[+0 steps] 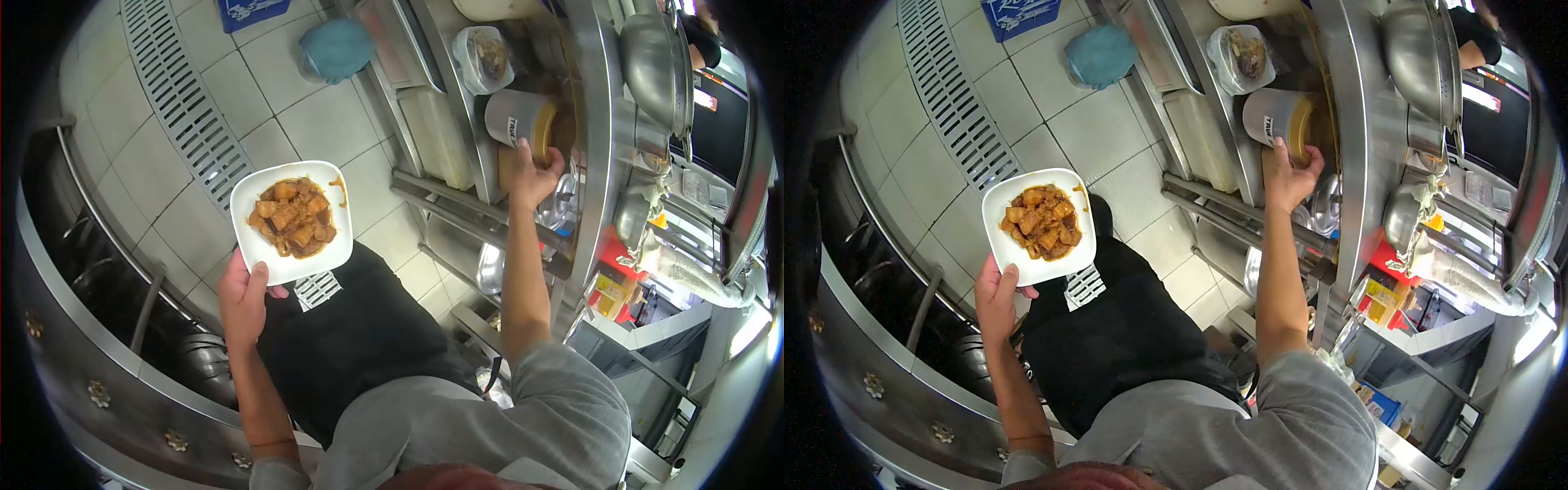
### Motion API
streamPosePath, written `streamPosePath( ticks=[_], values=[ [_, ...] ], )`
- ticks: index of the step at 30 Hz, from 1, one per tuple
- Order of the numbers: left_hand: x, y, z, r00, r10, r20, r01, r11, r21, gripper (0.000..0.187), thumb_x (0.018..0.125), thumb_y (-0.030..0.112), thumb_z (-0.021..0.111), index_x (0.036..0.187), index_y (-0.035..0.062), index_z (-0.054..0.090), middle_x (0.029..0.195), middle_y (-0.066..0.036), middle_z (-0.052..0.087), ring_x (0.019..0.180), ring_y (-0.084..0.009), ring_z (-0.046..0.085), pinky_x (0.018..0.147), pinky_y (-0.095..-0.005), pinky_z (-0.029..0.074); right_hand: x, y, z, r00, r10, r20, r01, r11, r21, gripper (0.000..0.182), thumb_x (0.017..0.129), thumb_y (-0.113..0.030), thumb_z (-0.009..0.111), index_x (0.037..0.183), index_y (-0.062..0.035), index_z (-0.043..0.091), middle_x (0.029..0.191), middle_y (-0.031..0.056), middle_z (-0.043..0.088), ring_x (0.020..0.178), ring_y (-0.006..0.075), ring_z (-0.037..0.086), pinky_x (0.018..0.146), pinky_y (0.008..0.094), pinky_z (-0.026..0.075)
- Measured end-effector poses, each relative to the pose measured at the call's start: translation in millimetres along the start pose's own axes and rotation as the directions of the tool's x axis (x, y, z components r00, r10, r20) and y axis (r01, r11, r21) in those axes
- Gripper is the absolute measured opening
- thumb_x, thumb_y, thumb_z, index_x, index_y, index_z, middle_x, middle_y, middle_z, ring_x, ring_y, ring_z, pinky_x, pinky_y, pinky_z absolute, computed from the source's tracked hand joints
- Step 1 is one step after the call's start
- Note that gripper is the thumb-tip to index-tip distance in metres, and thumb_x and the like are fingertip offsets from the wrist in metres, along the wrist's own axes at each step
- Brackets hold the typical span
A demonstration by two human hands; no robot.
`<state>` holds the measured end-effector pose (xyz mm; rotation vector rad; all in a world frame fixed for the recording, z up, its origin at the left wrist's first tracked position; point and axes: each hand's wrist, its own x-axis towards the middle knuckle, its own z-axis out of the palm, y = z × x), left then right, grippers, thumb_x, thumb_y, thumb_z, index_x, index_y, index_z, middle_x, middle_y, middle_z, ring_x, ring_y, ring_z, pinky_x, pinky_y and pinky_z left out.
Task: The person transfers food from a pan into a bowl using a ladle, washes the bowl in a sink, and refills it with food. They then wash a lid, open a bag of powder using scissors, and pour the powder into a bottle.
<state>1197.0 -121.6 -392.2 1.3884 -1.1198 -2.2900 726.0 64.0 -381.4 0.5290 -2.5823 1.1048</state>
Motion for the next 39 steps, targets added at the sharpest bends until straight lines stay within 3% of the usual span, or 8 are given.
streamPosePath(
  ticks=[7, 8, 13, 18, 22, 28, 33, 39],
  values=[
    [14.7, 2.7, 6.5, 0.995, -0.001, 0.102, -0.002, 1.000, 0.020, 0.029, 0.101, 0.011, 0.046, 0.125, -0.0027, 0.055, 0.093, -0.008, 0.068, 0.067, -0.0101, 0.062, 0.062, -0.0247, 0.052, 10.0, -45.9, -16.1, 1.000, -0.008, -0.020, 0.014, 0.947, 0.322, 0.064, 0.085, -0.010, 0.080, 0.136, 0.0073, 0.045, 0.132, 0.0144, 0.054, 0.110, 0.0231, 0.059, 0.092, 0.0329, 0.051],
    [16.8, 1.7, 9.2, 0.993, -0.003, 0.115, 0.000, 1.000, 0.019, 0.029, 0.101, 0.010, 0.046, 0.125, -0.0026, 0.055, 0.093, -0.008, 0.068, 0.067, -0.0100, 0.062, 0.062, -0.0247, 0.052, 17.1, -48.9, -14.3, 0.988, -0.153, -0.019, 0.153, 0.964, 0.216, 0.065, 0.084, -0.010, 0.080, 0.136, 0.0070, 0.046, 0.132, 0.0144, 0.055, 0.108, 0.0209, 0.061, 0.087, 0.0322, 0.054],
    [19.3, 3.3, 21.7, 0.991, -0.032, 0.132, 0.031, 0.999, 0.014, 0.030, 0.101, 0.010, 0.045, 0.127, -0.0019, 0.054, 0.093, -0.007, 0.068, 0.067, -0.0098, 0.062, 0.062, -0.0243, 0.051, 28.4, -33.3, -31.0, 0.975, 0.196, 0.106, -0.202, 0.978, 0.045, 0.060, 0.084, -0.018, 0.081, 0.132, 0.0059, 0.052, 0.126, 0.0150, 0.061, 0.104, 0.0189, 0.063, 0.085, 0.0294, 0.051],
    [15.6, 4.0, 26.1, 0.992, -0.025, 0.126, 0.024, 1.000, 0.013, 0.029, 0.101, 0.013, 0.048, 0.124, -0.0032, 0.056, 0.089, -0.008, 0.068, 0.063, -0.0114, 0.062, 0.059, -0.0248, 0.052, 29.9, -24.0, -19.7, 0.995, -0.103, 0.016, 0.104, 0.982, -0.155, 0.065, 0.086, -0.042, 0.076, 0.128, 0.0051, 0.059, 0.130, 0.0194, 0.063, 0.116, 0.0312, 0.061, 0.105, 0.0366, 0.039],
    [13.0, 9.3, 26.5, 0.990, -0.023, 0.143, 0.016, 0.999, 0.049, 0.029, 0.102, 0.014, 0.048, 0.125, -0.0033, 0.055, 0.089, -0.008, 0.068, 0.063, -0.0112, 0.062, 0.059, -0.0246, 0.052, 48.8, -21.1, -0.1, 0.994, 0.105, -0.011, -0.103, 0.938, -0.331, 0.066, 0.077, -0.023, 0.082, 0.130, 0.0062, 0.055, 0.126, 0.0177, 0.063, 0.113, 0.0310, 0.062, 0.103, 0.0402, 0.043],
    [14.9, 10.7, 29.5, 0.987, -0.010, 0.161, -0.004, 0.996, 0.085, 0.032, 0.101, 0.013, 0.047, 0.128, -0.0038, 0.054, 0.092, -0.008, 0.068, 0.065, -0.0107, 0.062, 0.060, -0.0247, 0.052, 79.8, -36.4, 18.9, 0.977, 0.181, 0.117, -0.084, 0.821, -0.565, 0.064, 0.080, -0.042, 0.076, 0.127, -0.0016, 0.061, 0.129, 0.0184, 0.064, 0.117, 0.0363, 0.060, 0.100, 0.0438, 0.044],
    [38.3, 19.6, 59.0, 0.981, -0.050, 0.187, 0.015, 0.983, 0.185, 0.037, 0.100, 0.009, 0.045, 0.133, -0.0034, 0.052, 0.096, -0.008, 0.069, 0.069, -0.0101, 0.065, 0.060, -0.0258, 0.054, 115.0, 45.7, 35.2, 0.992, 0.081, 0.096, -0.018, 0.849, -0.528, 0.065, 0.076, -0.047, 0.080, 0.121, -0.0029, 0.063, 0.125, 0.0172, 0.064, 0.117, 0.0329, 0.060, 0.100, 0.0432, 0.043],
    [99.5, 24.2, 132.0, 0.944, -0.041, 0.326, -0.070, 0.945, 0.320, 0.035, 0.095, 0.008, 0.047, 0.128, -0.0038, 0.054, 0.081, -0.011, 0.067, 0.057, -0.0161, 0.066, 0.056, -0.0298, 0.053, 120.8, 47.5, 36.8, 0.981, 0.063, 0.183, 0.031, 0.883, -0.469, 0.066, 0.092, -0.055, 0.060, 0.133, -0.0035, 0.060, 0.141, 0.0210, 0.054, 0.131, 0.0378, 0.051, 0.112, 0.0425, 0.035]
  ],
)
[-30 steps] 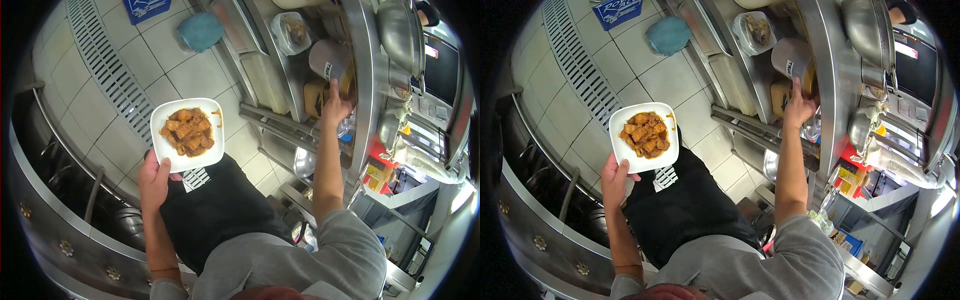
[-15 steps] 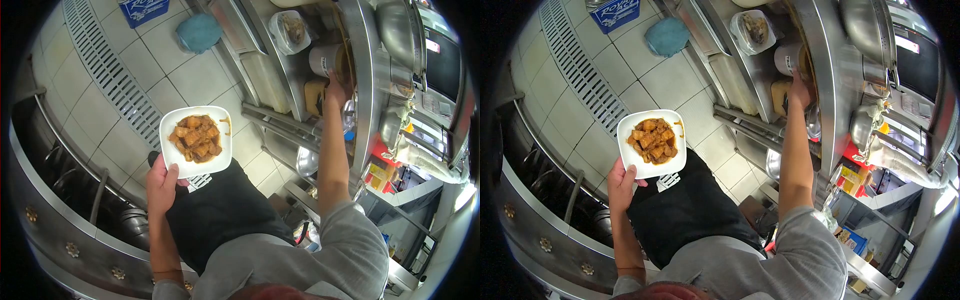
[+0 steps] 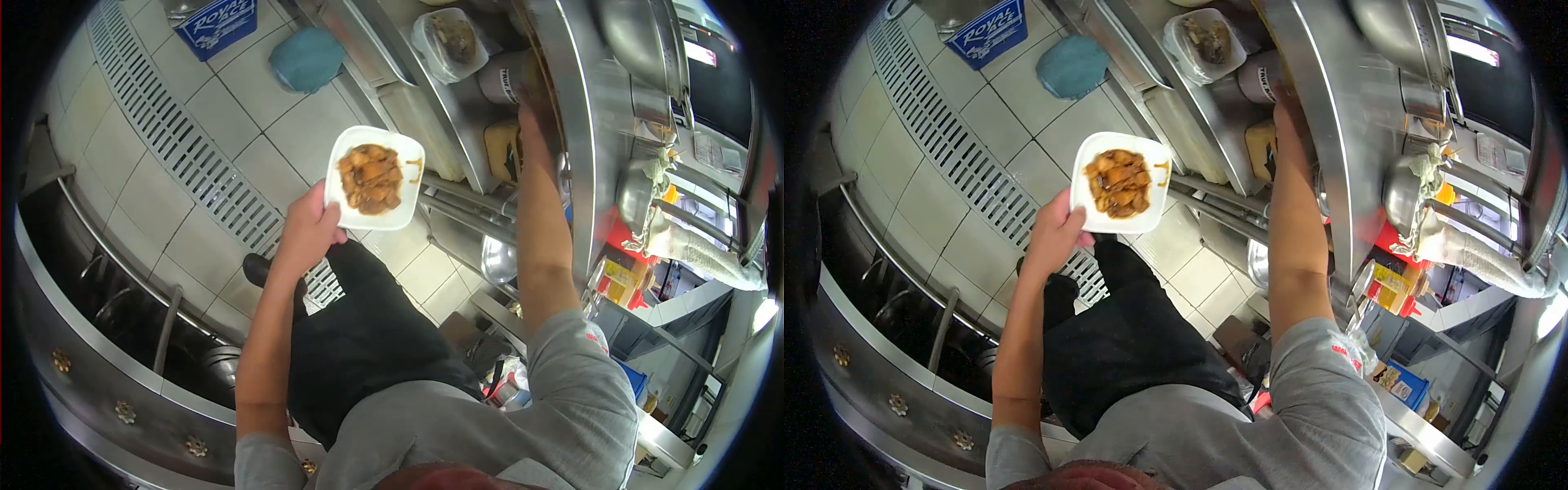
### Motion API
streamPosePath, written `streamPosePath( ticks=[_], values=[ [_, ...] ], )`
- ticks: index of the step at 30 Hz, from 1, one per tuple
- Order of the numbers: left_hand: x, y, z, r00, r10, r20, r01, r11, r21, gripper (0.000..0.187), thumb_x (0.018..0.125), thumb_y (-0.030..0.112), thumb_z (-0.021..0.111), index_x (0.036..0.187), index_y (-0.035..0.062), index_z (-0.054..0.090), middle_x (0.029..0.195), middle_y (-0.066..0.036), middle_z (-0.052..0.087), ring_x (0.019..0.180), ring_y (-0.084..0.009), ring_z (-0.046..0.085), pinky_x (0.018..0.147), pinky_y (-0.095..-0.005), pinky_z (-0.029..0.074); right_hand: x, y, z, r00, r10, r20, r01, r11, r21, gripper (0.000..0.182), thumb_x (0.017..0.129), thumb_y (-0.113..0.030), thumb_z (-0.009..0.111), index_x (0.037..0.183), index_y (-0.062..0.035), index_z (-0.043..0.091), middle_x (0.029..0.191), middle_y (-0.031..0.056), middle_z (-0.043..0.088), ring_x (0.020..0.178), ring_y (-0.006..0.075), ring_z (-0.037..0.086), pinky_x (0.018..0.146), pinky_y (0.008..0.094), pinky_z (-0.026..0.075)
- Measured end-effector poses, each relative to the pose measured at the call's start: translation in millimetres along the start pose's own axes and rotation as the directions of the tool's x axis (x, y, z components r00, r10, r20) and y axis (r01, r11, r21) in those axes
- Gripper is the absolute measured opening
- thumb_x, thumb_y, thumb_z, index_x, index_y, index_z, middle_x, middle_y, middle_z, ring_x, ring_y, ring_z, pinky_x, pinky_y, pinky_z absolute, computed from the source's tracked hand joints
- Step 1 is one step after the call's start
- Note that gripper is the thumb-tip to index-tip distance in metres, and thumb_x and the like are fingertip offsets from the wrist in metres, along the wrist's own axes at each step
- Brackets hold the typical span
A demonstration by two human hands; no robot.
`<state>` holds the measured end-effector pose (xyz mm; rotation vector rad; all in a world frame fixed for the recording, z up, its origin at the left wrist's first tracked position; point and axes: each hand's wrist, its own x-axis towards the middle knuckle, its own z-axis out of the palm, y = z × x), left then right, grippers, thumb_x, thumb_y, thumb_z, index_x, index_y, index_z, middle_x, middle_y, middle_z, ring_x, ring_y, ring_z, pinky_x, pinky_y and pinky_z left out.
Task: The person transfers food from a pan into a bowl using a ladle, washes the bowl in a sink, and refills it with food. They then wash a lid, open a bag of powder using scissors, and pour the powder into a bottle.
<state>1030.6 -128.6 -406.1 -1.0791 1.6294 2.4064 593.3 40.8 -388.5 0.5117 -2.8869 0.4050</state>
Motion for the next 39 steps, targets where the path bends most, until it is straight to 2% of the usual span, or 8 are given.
streamPosePath(
  ticks=[6, 15, 17, 19, 24, 31, 36, 39],
  values=[
    [79.2, -2.2, 57.3, 0.993, 0.011, 0.118, -0.020, 0.997, 0.070, 0.028, 0.091, 0.008, 0.048, 0.112, -0.0070, 0.057, 0.079, -0.016, 0.068, 0.058, -0.0211, 0.069, 0.056, -0.0340, 0.055, -4.1, -34.8, -7.6, 0.921, 0.316, 0.228, -0.271, 0.940, -0.209, 0.066, 0.095, -0.053, 0.057, 0.140, -0.0041, 0.052, 0.146, 0.0191, 0.050, 0.138, 0.0354, 0.044, 0.115, 0.0422, 0.030],
    [190.5, -2.0, 124.1, 0.935, 0.219, 0.278, -0.316, 0.871, 0.376, 0.025, 0.092, 0.008, 0.048, 0.110, -0.0060, 0.058, 0.077, -0.015, 0.067, 0.057, -0.0199, 0.069, 0.049, -0.0313, 0.056, 2.1, -13.5, 13.4, 0.984, -0.165, -0.063, 0.166, 0.986, 0.003, 0.074, 0.091, -0.065, 0.051, 0.129, -0.0019, 0.061, 0.136, 0.0243, 0.056, 0.128, 0.0416, 0.051, 0.109, 0.0473, 0.037],
    [186.8, 34.9, 135.2, 0.978, 0.011, 0.207, -0.068, 0.961, 0.270, 0.024, 0.092, 0.009, 0.050, 0.109, -0.0056, 0.058, 0.076, -0.015, 0.068, 0.057, -0.0198, 0.069, 0.049, -0.0320, 0.056, 6.8, -2.6, 12.3, 0.975, -0.222, -0.018, 0.220, 0.974, -0.060, 0.073, 0.091, -0.065, 0.051, 0.126, -0.0017, 0.064, 0.133, 0.0250, 0.059, 0.125, 0.0416, 0.054, 0.106, 0.0475, 0.039],
    [210.9, 30.8, 140.7, 0.952, 0.146, 0.270, -0.255, 0.868, 0.426, 0.024, 0.091, 0.011, 0.053, 0.101, -0.0087, 0.061, 0.076, -0.019, 0.070, 0.060, -0.0253, 0.071, 0.060, -0.0352, 0.057, 6.0, -4.2, 5.3, 0.974, -0.227, 0.019, 0.227, 0.972, -0.053, 0.066, 0.092, -0.059, 0.054, 0.123, -0.0018, 0.066, 0.129, 0.0243, 0.062, 0.121, 0.0408, 0.057, 0.103, 0.0464, 0.042],
    [227.6, 52.9, 161.1, 0.975, -0.018, 0.223, -0.072, 0.919, 0.388, 0.030, 0.093, 0.015, 0.055, 0.095, -0.0141, 0.062, 0.075, -0.022, 0.070, 0.059, -0.0260, 0.072, 0.054, -0.0349, 0.058, -19.1, -28.4, -26.4, 0.977, -0.205, 0.054, 0.202, 0.978, 0.048, 0.052, 0.092, -0.047, 0.059, 0.117, -0.0025, 0.068, 0.120, 0.0237, 0.066, 0.113, 0.0407, 0.061, 0.098, 0.0443, 0.046],
    [238.7, 48.6, 172.9, 0.967, -0.167, 0.191, 0.132, 0.974, 0.183, 0.031, 0.095, 0.020, 0.064, 0.110, -0.0063, 0.057, 0.094, -0.016, 0.069, 0.067, -0.0222, 0.072, 0.051, -0.0312, 0.058, -75.1, -47.3, -50.9, 0.943, 0.123, 0.308, -0.144, 0.988, 0.047, 0.058, 0.091, -0.035, 0.066, 0.132, 0.0050, 0.053, 0.129, 0.0296, 0.059, 0.118, 0.0455, 0.058, 0.102, 0.0456, 0.044],
    [180.5, 38.4, 151.4, 0.983, -0.134, 0.126, 0.116, 0.983, 0.139, 0.045, 0.092, 0.025, 0.068, 0.126, -0.0022, 0.055, 0.088, -0.012, 0.067, 0.064, -0.0210, 0.069, 0.050, -0.0324, 0.055, -153.4, -37.1, -87.6, 0.938, -0.335, 0.093, 0.299, 0.914, 0.274, 0.053, 0.090, -0.021, 0.067, 0.130, 0.0088, 0.050, 0.129, 0.0330, 0.055, 0.112, 0.0452, 0.060, 0.098, 0.0492, 0.046],
    [105.5, 15.3, 114.0, 0.978, -0.174, 0.115, 0.144, 0.962, 0.233, 0.049, 0.092, 0.028, 0.068, 0.131, 0.0024, 0.056, 0.078, -0.009, 0.067, 0.057, -0.0175, 0.065, 0.050, -0.0330, 0.050, -203.6, -46.6, -122.6, 0.892, -0.392, 0.227, 0.247, 0.841, 0.480, 0.052, 0.085, -0.015, 0.073, 0.130, 0.0015, 0.053, 0.120, 0.0249, 0.062, 0.095, 0.0389, 0.066, 0.082, 0.0424, 0.054]
  ],
)
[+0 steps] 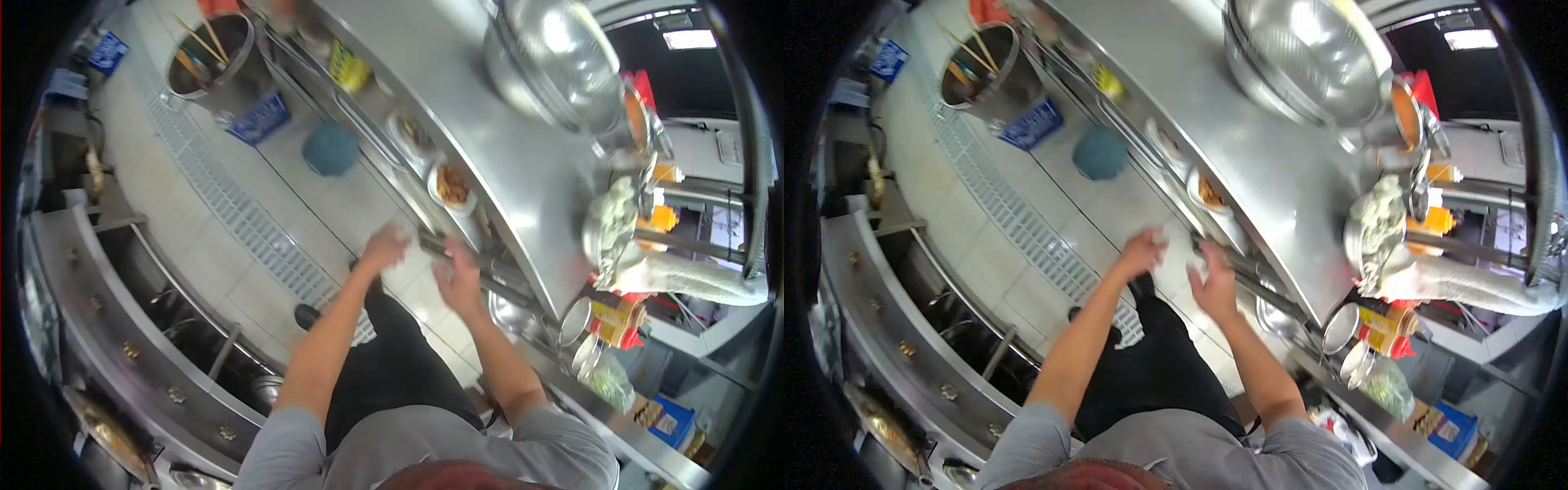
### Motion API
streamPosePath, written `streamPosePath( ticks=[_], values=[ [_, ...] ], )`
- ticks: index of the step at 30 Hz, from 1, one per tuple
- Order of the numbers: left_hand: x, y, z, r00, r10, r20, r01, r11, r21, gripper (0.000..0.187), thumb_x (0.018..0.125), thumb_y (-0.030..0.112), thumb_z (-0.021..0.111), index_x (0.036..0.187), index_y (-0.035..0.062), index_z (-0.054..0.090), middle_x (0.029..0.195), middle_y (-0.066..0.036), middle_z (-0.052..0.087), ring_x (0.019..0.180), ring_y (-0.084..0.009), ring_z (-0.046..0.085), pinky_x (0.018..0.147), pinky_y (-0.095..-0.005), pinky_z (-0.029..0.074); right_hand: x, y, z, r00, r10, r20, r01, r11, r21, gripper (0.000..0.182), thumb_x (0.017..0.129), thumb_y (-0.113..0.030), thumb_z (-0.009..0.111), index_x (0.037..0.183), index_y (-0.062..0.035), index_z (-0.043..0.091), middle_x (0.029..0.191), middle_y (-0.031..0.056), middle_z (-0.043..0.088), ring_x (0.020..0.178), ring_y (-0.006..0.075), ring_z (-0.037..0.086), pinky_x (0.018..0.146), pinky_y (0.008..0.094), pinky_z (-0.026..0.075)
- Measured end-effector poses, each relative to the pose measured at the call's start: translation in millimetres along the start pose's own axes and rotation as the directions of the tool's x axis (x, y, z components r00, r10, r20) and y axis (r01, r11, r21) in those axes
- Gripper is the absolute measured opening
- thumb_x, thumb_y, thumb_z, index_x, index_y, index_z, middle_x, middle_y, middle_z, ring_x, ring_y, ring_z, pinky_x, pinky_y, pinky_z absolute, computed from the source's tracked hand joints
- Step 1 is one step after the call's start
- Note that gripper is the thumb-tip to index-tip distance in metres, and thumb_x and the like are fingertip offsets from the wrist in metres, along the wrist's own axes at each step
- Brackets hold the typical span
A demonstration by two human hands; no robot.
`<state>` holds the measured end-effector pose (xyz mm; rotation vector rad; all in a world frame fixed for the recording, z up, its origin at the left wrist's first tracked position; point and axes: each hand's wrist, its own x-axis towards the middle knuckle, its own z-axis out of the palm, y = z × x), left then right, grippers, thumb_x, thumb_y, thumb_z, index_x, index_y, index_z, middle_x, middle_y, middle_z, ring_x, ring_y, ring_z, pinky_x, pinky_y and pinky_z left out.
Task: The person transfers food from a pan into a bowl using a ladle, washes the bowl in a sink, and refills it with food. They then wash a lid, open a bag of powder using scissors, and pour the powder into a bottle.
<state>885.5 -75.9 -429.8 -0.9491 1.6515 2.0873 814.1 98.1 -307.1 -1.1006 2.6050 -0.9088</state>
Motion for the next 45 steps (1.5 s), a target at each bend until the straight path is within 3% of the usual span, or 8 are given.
streamPosePath(
  ticks=[1, 3, 5, 15, 24, 34, 39, 45],
  values=[
    [-32.6, -11.9, -9.4, 0.999, 0.037, 0.011, -0.038, 0.939, 0.341, 0.062, 0.092, 0.046, 0.061, 0.136, 0.0042, 0.051, 0.075, -0.008, 0.070, 0.070, -0.0290, 0.068, 0.073, -0.0434, 0.054, -22.3, -7.1, 0.8, 0.980, 0.150, 0.133, -0.163, 0.982, 0.093, 0.053, 0.084, -0.018, 0.075, 0.131, -0.0025, 0.054, 0.110, 0.0199, 0.066, 0.083, 0.0328, 0.067, 0.071, 0.0386, 0.055],
    [-97.5, -47.3, -25.9, 0.999, -0.041, 0.016, 0.032, 0.932, 0.361, 0.054, 0.093, 0.050, 0.056, 0.122, 0.0057, 0.065, 0.103, -0.018, 0.071, 0.100, -0.0351, 0.067, 0.086, -0.0461, 0.051, -36.1, -50.2, -22.4, 0.872, 0.292, 0.392, -0.343, 0.937, 0.063, 0.049, 0.085, -0.021, 0.075, 0.126, -0.0018, 0.059, 0.105, 0.0186, 0.068, 0.078, 0.0290, 0.068, 0.068, 0.0366, 0.054],
    [-181.3, -31.0, -45.2, 0.999, -0.043, -0.018, 0.046, 0.848, 0.528, 0.052, 0.092, 0.051, 0.058, 0.116, 0.0058, 0.068, 0.109, -0.020, 0.070, 0.103, -0.0367, 0.066, 0.089, -0.0462, 0.051, -35.4, -95.4, -50.5, 0.907, 0.125, 0.403, -0.208, 0.963, 0.170, 0.047, 0.086, -0.026, 0.074, 0.122, 0.0008, 0.061, 0.112, 0.0209, 0.069, 0.088, 0.0292, 0.071, 0.076, 0.0374, 0.056],
    [-400.4, 40.7, -117.0, 0.911, 0.090, -0.401, -0.071, 0.996, 0.063, 0.049, 0.100, 0.042, 0.054, 0.125, 0.0008, 0.064, 0.104, -0.012, 0.072, 0.099, -0.0203, 0.068, 0.086, -0.0325, 0.051, 136.7, -310.3, -222.5, 0.890, -0.449, 0.079, 0.432, 0.886, 0.170, 0.041, 0.090, -0.028, 0.071, 0.121, -0.0012, 0.063, 0.109, 0.0201, 0.069, 0.095, 0.0320, 0.070, 0.082, 0.0412, 0.056],
    [-421.0, 136.2, -140.4, 0.768, 0.173, -0.617, -0.252, 0.967, -0.042, 0.055, 0.102, 0.031, 0.056, 0.143, -0.0036, 0.045, 0.131, -0.015, 0.062, 0.123, -0.0205, 0.057, 0.107, -0.0321, 0.040, 497.3, -428.8, -303.3, 0.690, -0.599, -0.406, 0.653, 0.757, -0.007, 0.018, 0.090, -0.023, 0.063, 0.091, -0.0082, 0.074, 0.075, 0.0160, 0.069, 0.072, 0.0355, 0.068, 0.067, 0.0431, 0.052],
    [-417.7, 242.7, -67.7, 0.620, 0.116, -0.776, -0.531, 0.790, -0.306, 0.048, 0.102, 0.024, 0.054, 0.142, -0.0026, 0.047, 0.127, -0.016, 0.064, 0.117, -0.0243, 0.061, 0.106, -0.0365, 0.042, 863.8, -465.8, -358.6, 0.741, -0.536, -0.404, 0.360, 0.825, -0.435, 0.039, 0.088, -0.021, 0.048, 0.120, -0.0039, 0.063, 0.123, 0.0232, 0.065, 0.116, 0.0389, 0.062, 0.095, 0.0521, 0.050],
    [-426.4, 261.8, -57.2, 0.402, -0.068, -0.913, -0.554, 0.776, -0.302, 0.053, 0.102, 0.040, 0.051, 0.136, -0.0015, 0.053, 0.122, -0.017, 0.066, 0.109, -0.0248, 0.065, 0.095, -0.0361, 0.049, 931.4, -458.0, -360.9, 0.804, -0.584, -0.109, 0.426, 0.695, -0.579, 0.033, 0.086, -0.017, 0.051, 0.108, 0.0006, 0.067, 0.113, 0.0278, 0.066, 0.109, 0.0422, 0.064, 0.093, 0.0507, 0.049],
    [-418.9, 291.7, -55.7, 0.427, -0.064, -0.902, -0.521, 0.798, -0.303, 0.059, 0.100, 0.046, 0.055, 0.135, -0.0012, 0.054, 0.120, -0.016, 0.066, 0.107, -0.0254, 0.066, 0.094, -0.0364, 0.049, 975.4, -449.8, -352.0, 0.674, -0.667, -0.317, 0.412, 0.696, -0.588, 0.027, 0.074, -0.007, 0.061, 0.098, 0.0026, 0.070, 0.104, 0.0296, 0.067, 0.103, 0.0416, 0.065, 0.093, 0.0471, 0.051]
  ],
)
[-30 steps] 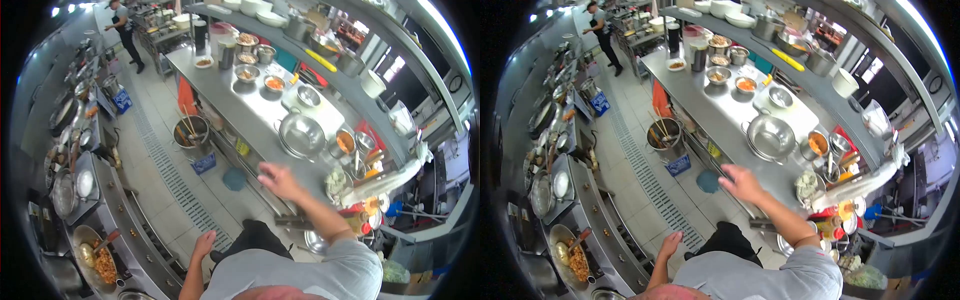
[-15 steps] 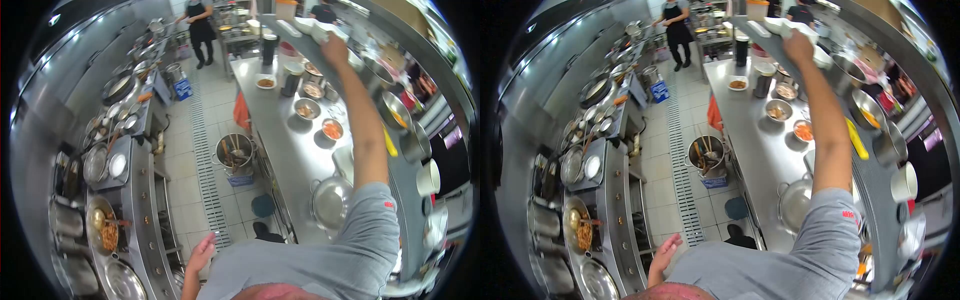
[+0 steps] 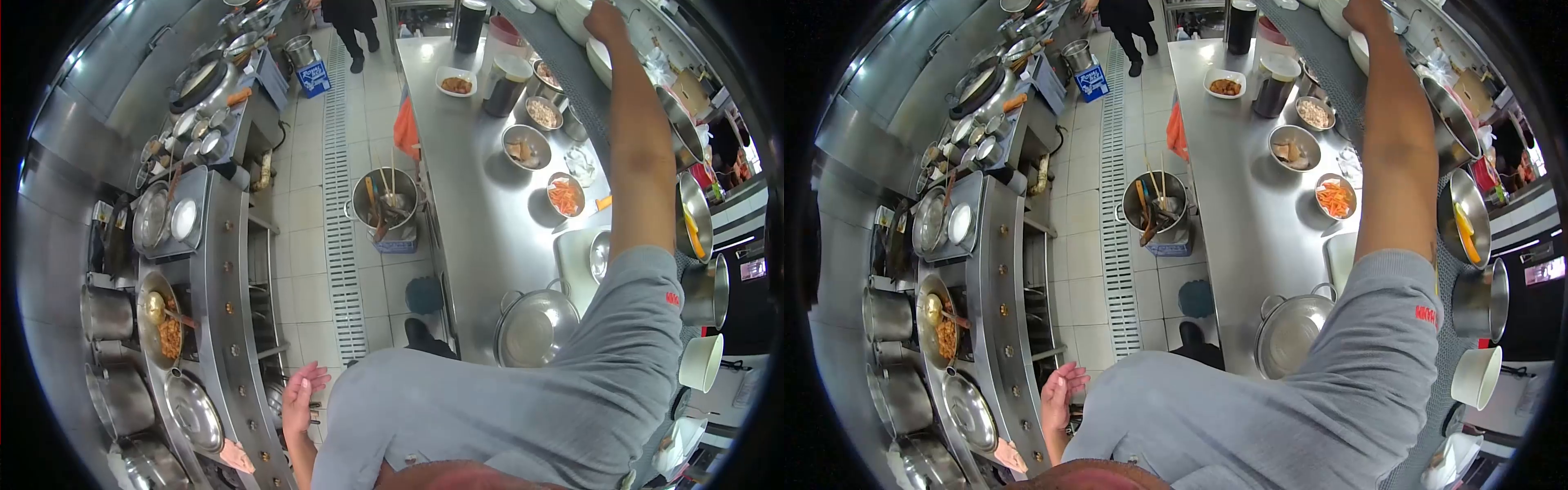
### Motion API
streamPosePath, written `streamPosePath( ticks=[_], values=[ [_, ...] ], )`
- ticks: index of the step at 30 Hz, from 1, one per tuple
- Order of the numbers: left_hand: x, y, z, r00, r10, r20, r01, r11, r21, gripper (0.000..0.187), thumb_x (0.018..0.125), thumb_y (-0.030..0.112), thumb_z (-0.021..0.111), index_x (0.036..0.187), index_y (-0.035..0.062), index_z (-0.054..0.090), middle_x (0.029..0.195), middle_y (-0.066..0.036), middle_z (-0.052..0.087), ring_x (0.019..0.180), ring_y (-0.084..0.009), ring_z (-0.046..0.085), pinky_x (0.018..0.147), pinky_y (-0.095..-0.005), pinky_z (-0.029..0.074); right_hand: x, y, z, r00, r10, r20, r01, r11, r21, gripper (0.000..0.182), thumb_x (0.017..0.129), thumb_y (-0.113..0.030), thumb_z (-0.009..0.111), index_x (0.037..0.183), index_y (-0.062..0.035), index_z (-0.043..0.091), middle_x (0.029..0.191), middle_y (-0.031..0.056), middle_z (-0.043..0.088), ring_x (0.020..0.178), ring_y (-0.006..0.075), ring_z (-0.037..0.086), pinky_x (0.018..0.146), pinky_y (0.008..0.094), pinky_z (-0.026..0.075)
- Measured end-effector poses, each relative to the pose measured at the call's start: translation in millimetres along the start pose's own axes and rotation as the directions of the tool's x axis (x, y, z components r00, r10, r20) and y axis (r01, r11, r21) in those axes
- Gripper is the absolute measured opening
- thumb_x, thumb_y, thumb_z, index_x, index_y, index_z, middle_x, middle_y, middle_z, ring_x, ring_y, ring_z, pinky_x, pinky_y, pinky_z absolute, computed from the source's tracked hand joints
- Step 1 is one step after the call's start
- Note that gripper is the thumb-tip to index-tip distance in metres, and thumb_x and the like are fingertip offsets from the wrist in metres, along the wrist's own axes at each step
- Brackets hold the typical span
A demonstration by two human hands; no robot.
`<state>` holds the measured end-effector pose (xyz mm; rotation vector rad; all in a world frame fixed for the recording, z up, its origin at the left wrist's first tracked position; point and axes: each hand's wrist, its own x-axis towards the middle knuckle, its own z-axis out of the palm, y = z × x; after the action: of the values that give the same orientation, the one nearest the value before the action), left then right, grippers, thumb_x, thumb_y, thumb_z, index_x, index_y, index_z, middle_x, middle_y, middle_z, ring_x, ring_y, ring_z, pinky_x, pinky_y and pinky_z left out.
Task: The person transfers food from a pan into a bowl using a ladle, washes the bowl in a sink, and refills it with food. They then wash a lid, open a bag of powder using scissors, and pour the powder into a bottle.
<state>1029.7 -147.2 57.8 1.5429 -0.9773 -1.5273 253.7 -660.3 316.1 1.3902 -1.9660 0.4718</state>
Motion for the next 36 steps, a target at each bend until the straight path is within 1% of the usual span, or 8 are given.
streamPosePath(
  ticks=[7, 10, 14, 15, 18, 21, 28, 36],
  values=[
    [-1.8, 14.4, 7.0, 0.999, 0.032, 0.015, -0.033, 0.998, 0.045, 0.061, 0.100, 0.047, 0.054, 0.134, -0.0040, 0.052, 0.119, -0.019, 0.066, 0.105, -0.0258, 0.067, 0.093, -0.0355, 0.050, -19.0, -30.2, -57.6, 0.995, -0.009, -0.102, 0.010, 1.000, 0.001, 0.017, 0.074, -0.004, 0.059, 0.087, 0.0007, 0.070, 0.092, 0.0276, 0.068, 0.092, 0.0420, 0.067, 0.081, 0.0487, 0.054],
    [12.0, 16.5, -2.4, 0.995, 0.095, -0.017, -0.094, 0.995, 0.040, 0.056, 0.101, 0.042, 0.053, 0.131, -0.0052, 0.055, 0.111, -0.019, 0.070, 0.099, -0.0268, 0.069, 0.090, -0.0367, 0.052, -17.4, -54.2, -68.0, 0.931, -0.136, -0.338, 0.151, 0.988, 0.017, 0.013, 0.075, -0.005, 0.061, 0.082, -0.0020, 0.071, 0.087, 0.0241, 0.069, 0.087, 0.0402, 0.068, 0.079, 0.0489, 0.054],
    [27.0, 39.7, -13.7, 0.984, 0.176, -0.001, -0.176, 0.984, 0.017, 0.056, 0.102, 0.042, 0.051, 0.133, -0.0046, 0.052, 0.099, -0.017, 0.071, 0.086, -0.0235, 0.070, 0.083, -0.0345, 0.053, -46.1, -155.9, -128.5, 0.945, -0.309, -0.112, 0.318, 0.945, 0.078, 0.014, 0.075, -0.014, 0.065, 0.082, -0.0038, 0.072, 0.087, 0.0204, 0.071, 0.089, 0.0372, 0.070, 0.084, 0.0463, 0.054],
    [30.0, 49.5, -16.3, 0.977, 0.214, -0.001, -0.214, 0.977, 0.026, 0.057, 0.103, 0.042, 0.050, 0.134, -0.0049, 0.051, 0.097, -0.016, 0.071, 0.083, -0.0226, 0.070, 0.080, -0.0338, 0.053, -70.7, -189.4, -169.6, 0.903, -0.428, -0.040, 0.427, 0.882, 0.199, 0.024, 0.084, -0.016, 0.059, 0.100, -0.0011, 0.068, 0.101, 0.0227, 0.070, 0.098, 0.0354, 0.069, 0.085, 0.0461, 0.055],
    [41.5, 62.8, -39.7, 0.952, 0.304, -0.040, -0.303, 0.952, 0.034, 0.059, 0.103, 0.042, 0.049, 0.138, -0.0052, 0.047, 0.091, -0.013, 0.070, 0.073, -0.0178, 0.067, 0.071, -0.0289, 0.053, -153.3, -286.5, -195.1, 0.736, -0.676, -0.019, 0.631, 0.676, 0.381, 0.019, 0.090, -0.020, 0.062, 0.097, -0.0025, 0.062, 0.101, 0.0157, 0.066, 0.097, 0.0321, 0.066, 0.079, 0.0460, 0.054],
    [43.5, 55.4, -71.2, 0.929, 0.360, -0.089, -0.361, 0.932, -0.002, 0.060, 0.104, 0.043, 0.048, 0.138, -0.0062, 0.046, 0.090, -0.013, 0.070, 0.070, -0.0162, 0.064, 0.068, -0.0284, 0.053, -274.7, -371.6, -269.0, 0.330, -0.914, -0.235, 0.861, 0.190, 0.471, 0.014, 0.080, -0.014, 0.061, 0.088, -0.0026, 0.059, 0.090, 0.0122, 0.063, 0.091, 0.0313, 0.064, 0.073, 0.0420, 0.056],
    [-42.2, -18.6, -155.6, 0.952, 0.242, -0.188, -0.291, 0.906, -0.309, 0.037, 0.104, 0.028, 0.049, 0.121, -0.0028, 0.059, 0.093, -0.007, 0.067, 0.078, -0.0146, 0.065, 0.067, -0.0311, 0.055, -501.4, -518.5, -374.1, -0.222, -0.617, -0.755, 0.652, -0.670, 0.356, 0.016, 0.066, -0.016, 0.062, 0.074, -0.0063, 0.051, 0.071, 0.0038, 0.049, 0.067, 0.0176, 0.052, 0.050, 0.0304, 0.048],
    [-165.6, -104.3, -229.3, 0.953, 0.033, -0.300, -0.197, 0.820, -0.537, 0.039, 0.096, 0.016, 0.055, 0.131, 0.0004, 0.050, 0.094, -0.008, 0.065, 0.070, -0.0143, 0.063, 0.052, -0.0256, 0.053, -611.0, -643.1, -441.7, -0.478, -0.342, -0.809, 0.383, -0.910, 0.158, 0.014, 0.069, -0.012, 0.061, 0.079, -0.0035, 0.056, 0.079, 0.0075, 0.054, 0.076, 0.0203, 0.057, 0.063, 0.0286, 0.052]
  ],
)
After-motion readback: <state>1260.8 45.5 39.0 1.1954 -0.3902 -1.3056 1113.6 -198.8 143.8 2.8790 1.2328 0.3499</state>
